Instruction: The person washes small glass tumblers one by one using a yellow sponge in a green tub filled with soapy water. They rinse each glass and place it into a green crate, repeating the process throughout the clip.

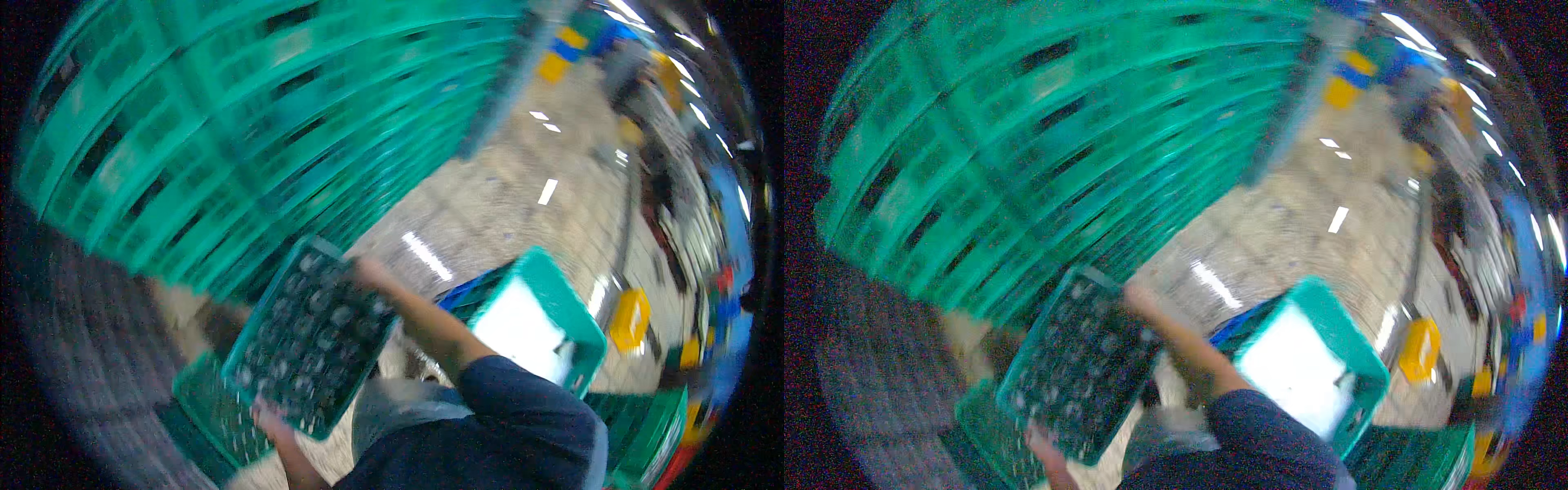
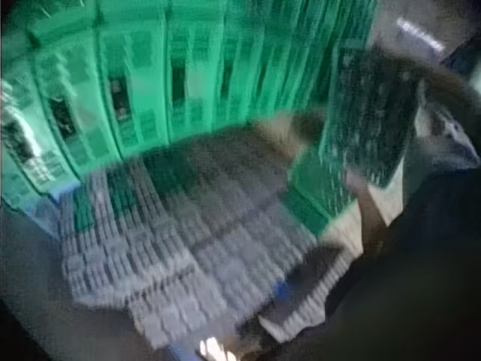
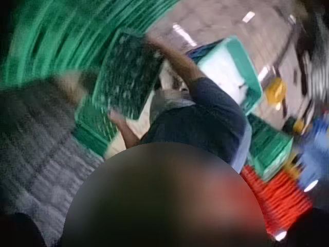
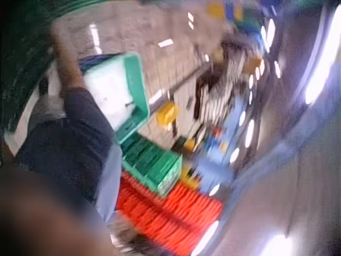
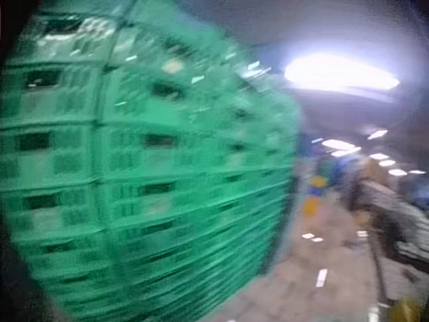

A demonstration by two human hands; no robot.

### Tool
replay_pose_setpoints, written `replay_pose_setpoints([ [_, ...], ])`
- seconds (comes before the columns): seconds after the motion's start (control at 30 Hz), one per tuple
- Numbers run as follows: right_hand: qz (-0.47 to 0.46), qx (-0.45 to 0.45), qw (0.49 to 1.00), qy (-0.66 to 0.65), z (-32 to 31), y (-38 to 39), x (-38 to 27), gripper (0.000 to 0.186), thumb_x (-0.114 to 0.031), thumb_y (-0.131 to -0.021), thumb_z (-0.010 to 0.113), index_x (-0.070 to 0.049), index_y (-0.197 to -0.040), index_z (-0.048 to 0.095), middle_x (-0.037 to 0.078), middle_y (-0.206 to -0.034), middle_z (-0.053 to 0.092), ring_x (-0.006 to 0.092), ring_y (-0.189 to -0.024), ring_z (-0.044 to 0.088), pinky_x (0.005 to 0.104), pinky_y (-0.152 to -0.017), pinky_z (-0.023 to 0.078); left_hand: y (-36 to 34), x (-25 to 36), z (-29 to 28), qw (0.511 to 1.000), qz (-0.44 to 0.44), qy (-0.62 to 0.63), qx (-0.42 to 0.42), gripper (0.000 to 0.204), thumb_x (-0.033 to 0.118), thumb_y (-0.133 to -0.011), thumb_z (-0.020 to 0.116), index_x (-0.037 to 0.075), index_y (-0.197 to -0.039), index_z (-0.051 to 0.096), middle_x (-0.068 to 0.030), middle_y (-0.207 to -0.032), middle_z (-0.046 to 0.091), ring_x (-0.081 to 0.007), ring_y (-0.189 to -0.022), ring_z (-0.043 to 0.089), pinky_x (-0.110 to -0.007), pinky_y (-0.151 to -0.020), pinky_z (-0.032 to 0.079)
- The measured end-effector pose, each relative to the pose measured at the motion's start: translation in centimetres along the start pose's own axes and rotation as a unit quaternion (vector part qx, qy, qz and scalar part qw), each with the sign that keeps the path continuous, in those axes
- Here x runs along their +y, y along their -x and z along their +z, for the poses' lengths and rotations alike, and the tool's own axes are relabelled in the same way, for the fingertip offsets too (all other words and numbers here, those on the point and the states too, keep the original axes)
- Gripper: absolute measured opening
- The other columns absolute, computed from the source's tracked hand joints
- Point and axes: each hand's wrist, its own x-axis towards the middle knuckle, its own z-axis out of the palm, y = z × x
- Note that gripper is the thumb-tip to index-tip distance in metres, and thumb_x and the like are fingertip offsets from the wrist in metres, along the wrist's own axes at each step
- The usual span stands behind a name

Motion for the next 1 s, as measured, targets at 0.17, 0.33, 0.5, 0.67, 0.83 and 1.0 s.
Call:
replay_pose_setpoints([
  [0.17, -0.112, 0.012, 0.986, -0.126, -1.7, 2.8, -1.9, 0.052, -0.039, -0.089, 0.07, 0.004, -0.118, 0.065, 0.028, -0.108, 0.07, 0.0426, -0.11, 0.067, 0.0537, -0.093, 0.052, 0.7, 3.1, -2.3, 0.993, -0.084, -0.033, -0.075, 0.031, 0.04, -0.104, 0.057, 0.011, -0.094, 0.058, 0.0033, -0.062, 0.044, -0.0117, -0.048, 0.039, -0.031, -0.043, 0.031],
  [0.33, -0.14, 0.024, 0.961, -0.236, -7.2, 12.9, -0.1, 0.042, -0.017, -0.088, 0.067, 0.001, -0.126, 0.059, 0.025, -0.094, 0.07, 0.0348, -0.079, 0.07, 0.0513, -0.062, 0.054, 3.9, 9.5, -3.1, 0.966, -0.19, -0.126, -0.122, 0.037, 0.045, -0.105, 0.053, 0.013, -0.086, 0.053, 0.0027, -0.064, 0.042, -0.014, -0.051, 0.034, -0.033, -0.044, 0.028],
  [0.5, 0.0, 0.083, 0.876, -0.475, -16.7, 33.1, 2.9, 0.044, -0.007, -0.088, 0.062, -0.008, -0.131, 0.052, 0.01, -0.082, 0.06, 0.0194, -0.062, 0.06, 0.0368, -0.047, 0.048, 12.1, 17.5, -0.3, 0.934, -0.228, -0.183, -0.205, 0.044, 0.049, -0.107, 0.049, 0.015, -0.079, 0.047, 0.0021, -0.067, 0.04, -0.0163, -0.053, 0.03, -0.036, -0.045, 0.026],
  [0.67, -0.026, 0.236, 0.818, -0.524, -24.1, 59.6, 6.2, 0.056, 0.001, -0.084, 0.06, -0.011, -0.137, 0.046, 0.008, -0.078, 0.059, 0.0163, -0.053, 0.054, 0.0348, -0.041, 0.042, 24.5, 17.4, 4.3, 0.871, -0.104, -0.161, -0.452, 0.042, 0.041, -0.107, 0.053, 0.017, -0.075, 0.043, 0.0017, -0.069, 0.037, -0.0105, -0.055, 0.028, -0.028, -0.045, 0.022],
  [0.83, -0.01, 0.424, 0.744, -0.517, -26.3, 88.3, 10.2, 0.056, 0.002, -0.082, 0.06, -0.002, -0.135, 0.045, 0.011, -0.077, 0.062, 0.0184, -0.051, 0.057, 0.0352, -0.042, 0.045, 40.5, 15.9, 8.8, 0.77, -0.107, -0.129, -0.616, 0.036, 0.039, -0.107, 0.05, 0.014, -0.083, 0.062, -0.0095, -0.071, 0.056, -0.0209, -0.065, 0.054, -0.035, -0.054, 0.047],
  [1.0, 0.028, 0.546, 0.655, -0.521, -26.0, 112.2, 14.1, 0.053, 0.007, -0.083, 0.063, 0.0, -0.134, 0.048, 0.013, -0.083, 0.066, 0.016, -0.057, 0.06, 0.0321, -0.044, 0.047, 59.3, 14.1, 16.1, 0.716, -0.073, -0.117, -0.685, 0.029, 0.036, -0.103, 0.055, 0.009, -0.092, 0.06, 0.0014, -0.06, 0.045, -0.0121, -0.047, 0.04, -0.031, -0.041, 0.031],
])
